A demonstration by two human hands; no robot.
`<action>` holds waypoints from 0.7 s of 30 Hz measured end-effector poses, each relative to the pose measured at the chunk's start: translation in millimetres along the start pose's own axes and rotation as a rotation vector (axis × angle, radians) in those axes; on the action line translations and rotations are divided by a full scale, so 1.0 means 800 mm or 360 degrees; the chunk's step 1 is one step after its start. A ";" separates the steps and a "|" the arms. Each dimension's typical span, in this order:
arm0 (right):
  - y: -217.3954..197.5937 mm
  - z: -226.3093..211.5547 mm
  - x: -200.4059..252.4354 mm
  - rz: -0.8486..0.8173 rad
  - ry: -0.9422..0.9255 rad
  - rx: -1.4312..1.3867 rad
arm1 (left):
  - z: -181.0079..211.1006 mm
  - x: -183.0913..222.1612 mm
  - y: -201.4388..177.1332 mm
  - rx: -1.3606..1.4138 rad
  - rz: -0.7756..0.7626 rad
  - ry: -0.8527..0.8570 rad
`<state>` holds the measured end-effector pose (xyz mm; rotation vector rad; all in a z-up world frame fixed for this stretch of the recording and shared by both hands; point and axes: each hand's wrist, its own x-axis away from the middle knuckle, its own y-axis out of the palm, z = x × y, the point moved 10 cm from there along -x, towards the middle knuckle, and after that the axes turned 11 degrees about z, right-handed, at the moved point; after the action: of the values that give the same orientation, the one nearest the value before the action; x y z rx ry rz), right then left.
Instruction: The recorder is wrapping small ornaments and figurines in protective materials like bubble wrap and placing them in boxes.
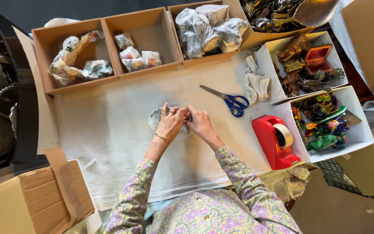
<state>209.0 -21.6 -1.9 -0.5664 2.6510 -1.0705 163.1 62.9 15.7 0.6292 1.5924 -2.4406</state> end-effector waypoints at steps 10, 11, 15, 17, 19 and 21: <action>-0.040 -0.049 0.019 0.0400 -0.0128 0.0293 | 0.002 0.003 0.005 -0.0116 0.0006 0.0096; -0.045 -0.056 0.024 0.0489 -0.0242 0.0361 | 0.002 0.003 0.006 -0.0119 -0.0012 0.0088; -0.031 -0.060 0.035 0.0546 -0.0391 0.0620 | 0.003 0.003 0.004 -0.0093 0.0016 0.0078; -0.026 -0.060 0.038 0.0543 -0.0420 0.0714 | 0.003 0.002 0.004 -0.0067 0.0031 0.0074; -0.018 -0.048 0.036 0.0505 -0.0451 0.0706 | 0.000 0.002 0.007 -0.0083 0.0023 0.0077; -0.014 -0.045 0.035 0.0463 -0.0469 0.0700 | -0.001 0.003 0.011 -0.0090 0.0007 0.0083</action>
<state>174.7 -18.8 29.9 -0.2179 2.0754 -1.3055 164.1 60.0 7.1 0.6917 1.6709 -2.3860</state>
